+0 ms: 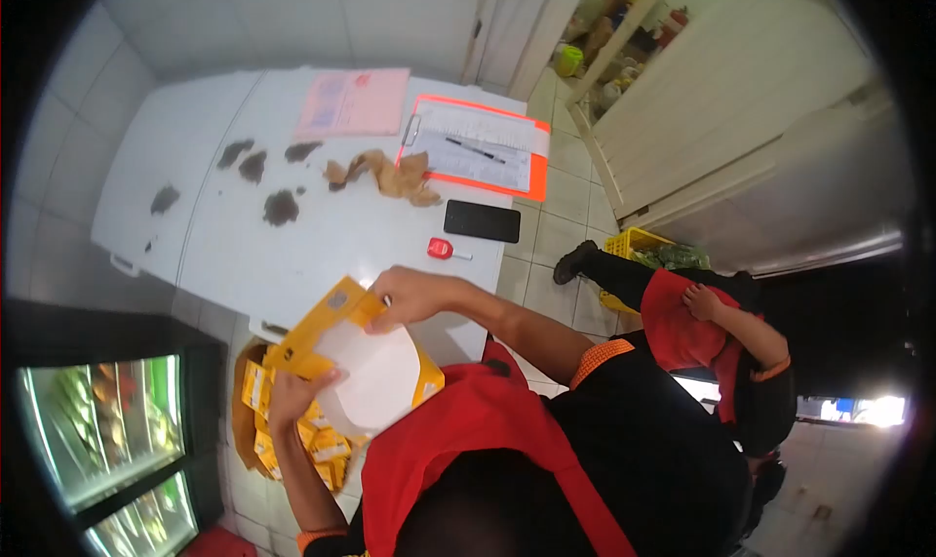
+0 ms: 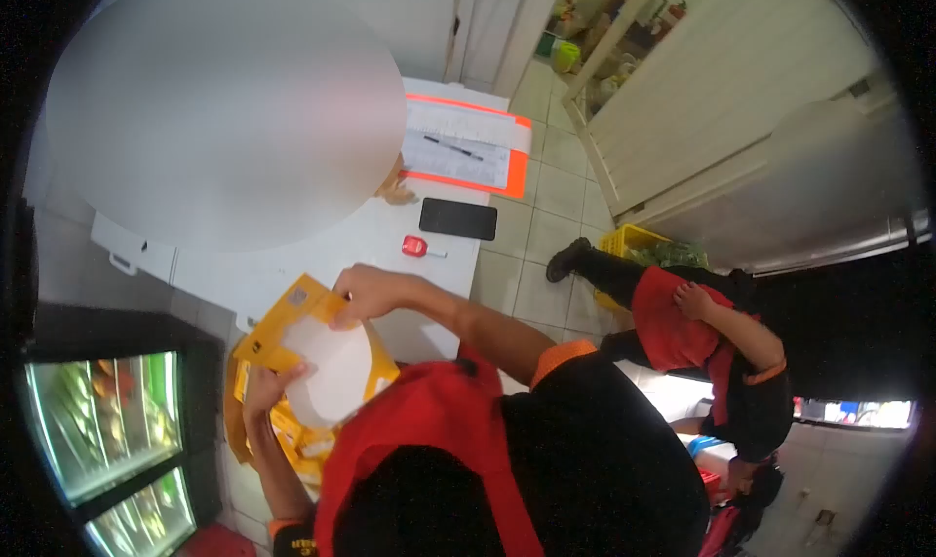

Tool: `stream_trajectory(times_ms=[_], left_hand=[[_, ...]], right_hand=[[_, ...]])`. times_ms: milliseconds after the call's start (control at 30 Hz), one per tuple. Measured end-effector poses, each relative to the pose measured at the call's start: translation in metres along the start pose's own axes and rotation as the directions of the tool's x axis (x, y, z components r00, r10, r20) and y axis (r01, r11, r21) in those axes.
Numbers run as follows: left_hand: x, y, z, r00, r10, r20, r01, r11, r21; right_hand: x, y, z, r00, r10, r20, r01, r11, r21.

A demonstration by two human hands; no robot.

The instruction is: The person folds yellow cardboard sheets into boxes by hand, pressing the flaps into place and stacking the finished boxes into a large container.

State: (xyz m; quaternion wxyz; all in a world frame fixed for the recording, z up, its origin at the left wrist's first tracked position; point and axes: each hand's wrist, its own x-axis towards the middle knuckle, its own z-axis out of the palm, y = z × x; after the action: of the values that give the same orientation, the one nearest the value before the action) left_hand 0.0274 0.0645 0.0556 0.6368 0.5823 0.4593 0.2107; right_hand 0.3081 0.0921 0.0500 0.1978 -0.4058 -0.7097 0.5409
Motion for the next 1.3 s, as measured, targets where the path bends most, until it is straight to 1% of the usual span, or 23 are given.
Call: stream_trajectory(times_ms=[33,67,100,167,233,267,300,333,367,400,500,533,600,667,700,767,800,833,900,967,1133,1233,1300], left_hand=[[-0.004,-0.005,0.004,0.999,-0.048,-0.023,0.046,0.995,-0.088],[-0.007,-0.006,0.007,0.993,-0.105,-0.048,0.095,0.980,-0.177],[-0.010,-0.004,0.009,0.994,-0.095,-0.050,0.086,0.983,-0.162],[-0.012,0.001,0.015,0.989,-0.129,-0.076,0.106,0.962,-0.253],[-0.011,0.006,0.023,0.990,-0.098,-0.100,0.070,0.965,-0.252],[-0.011,0.010,0.026,0.991,-0.105,-0.086,0.082,0.968,-0.237],[-0.012,0.011,0.028,0.991,-0.113,-0.075,0.094,0.971,-0.219],[-0.011,0.007,0.028,0.987,-0.160,0.005,0.157,0.968,-0.198],[-0.011,0.003,0.031,0.988,-0.157,0.000,0.154,0.970,-0.190],[-0.010,0.000,0.036,0.992,-0.122,0.018,0.123,0.978,-0.167],[-0.010,0.002,0.046,0.996,-0.079,0.031,0.083,0.988,-0.133],[-0.010,0.000,0.046,0.991,-0.126,0.037,0.130,0.981,-0.144],[-0.008,-0.005,0.048,0.986,-0.162,0.050,0.168,0.973,-0.161],[-0.003,-0.009,0.053,0.975,-0.160,-0.156,0.104,0.942,-0.318],[0.000,-0.007,0.058,0.977,-0.153,-0.148,0.099,0.941,-0.323],[0.003,0.004,0.069,0.862,0.118,-0.494,-0.169,0.984,-0.060],[0.006,0.015,0.072,0.833,0.217,-0.509,-0.171,0.976,0.135],[0.010,0.016,0.072,0.830,0.227,-0.509,-0.184,0.974,0.134],[0.017,0.014,0.070,0.836,0.291,-0.465,-0.166,0.942,0.291],[0.021,0.007,0.071,0.850,0.316,-0.421,-0.168,0.921,0.351],[0.025,0.011,0.071,0.876,0.365,-0.316,-0.136,0.814,0.564],[0.029,0.005,0.073,0.872,0.318,-0.371,-0.075,0.837,0.543],[0.033,0.007,0.080,0.813,0.349,-0.466,-0.020,0.817,0.577]], right_hand=[[-0.003,0.000,0.006,1.000,-0.009,-0.024,0.009,1.000,-0.007],[-0.005,0.002,0.013,0.999,0.019,-0.031,-0.015,0.993,0.114],[-0.008,-0.003,0.016,0.999,0.044,-0.027,-0.036,0.972,0.232],[-0.019,-0.008,0.018,0.998,0.054,-0.026,-0.048,0.980,0.192],[-0.024,-0.006,0.022,0.993,0.024,-0.118,-0.009,0.993,0.121],[-0.025,-0.007,0.018,0.992,0.125,-0.006,-0.124,0.988,0.095],[-0.028,-0.007,0.022,0.993,0.114,-0.013,-0.112,0.989,0.094],[-0.031,-0.008,0.032,0.961,0.029,-0.276,-0.032,0.999,-0.005],[-0.033,-0.010,0.040,0.856,-0.079,-0.510,0.021,0.993,-0.119],[-0.033,-0.014,0.042,0.857,-0.002,-0.516,-0.025,0.999,-0.045],[-0.039,-0.034,0.043,0.878,0.025,-0.478,-0.066,0.995,-0.069],[-0.041,-0.036,0.044,0.880,0.067,-0.470,-0.107,0.992,-0.059],[-0.037,-0.022,0.053,0.868,0.020,-0.497,-0.066,0.995,-0.077],[-0.036,-0.012,0.060,0.851,-0.023,-0.525,-0.034,0.995,-0.098],[-0.035,-0.010,0.064,0.856,-0.042,-0.515,-0.008,0.996,-0.093],[-0.034,-0.013,0.068,0.860,-0.066,-0.505,0.017,0.995,-0.100],[-0.033,-0.018,0.069,0.875,0.013,-0.484,-0.054,0.996,-0.071],[-0.033,-0.024,0.067,0.883,0.091,-0.461,-0.124,0.991,-0.043],[-0.032,-0.033,0.057,0.883,0.119,-0.454,-0.186,0.977,-0.105],[-0.031,-0.040,0.047,0.871,0.355,-0.338,-0.450,0.854,-0.262],[-0.036,-0.034,0.045,0.857,0.296,-0.422,-0.413,0.884,-0.218],[-0.033,-0.031,0.046,0.863,0.287,-0.416,-0.392,0.899,-0.195],[-0.030,-0.030,0.046,0.867,0.275,-0.416,-0.380,0.904,-0.195]])
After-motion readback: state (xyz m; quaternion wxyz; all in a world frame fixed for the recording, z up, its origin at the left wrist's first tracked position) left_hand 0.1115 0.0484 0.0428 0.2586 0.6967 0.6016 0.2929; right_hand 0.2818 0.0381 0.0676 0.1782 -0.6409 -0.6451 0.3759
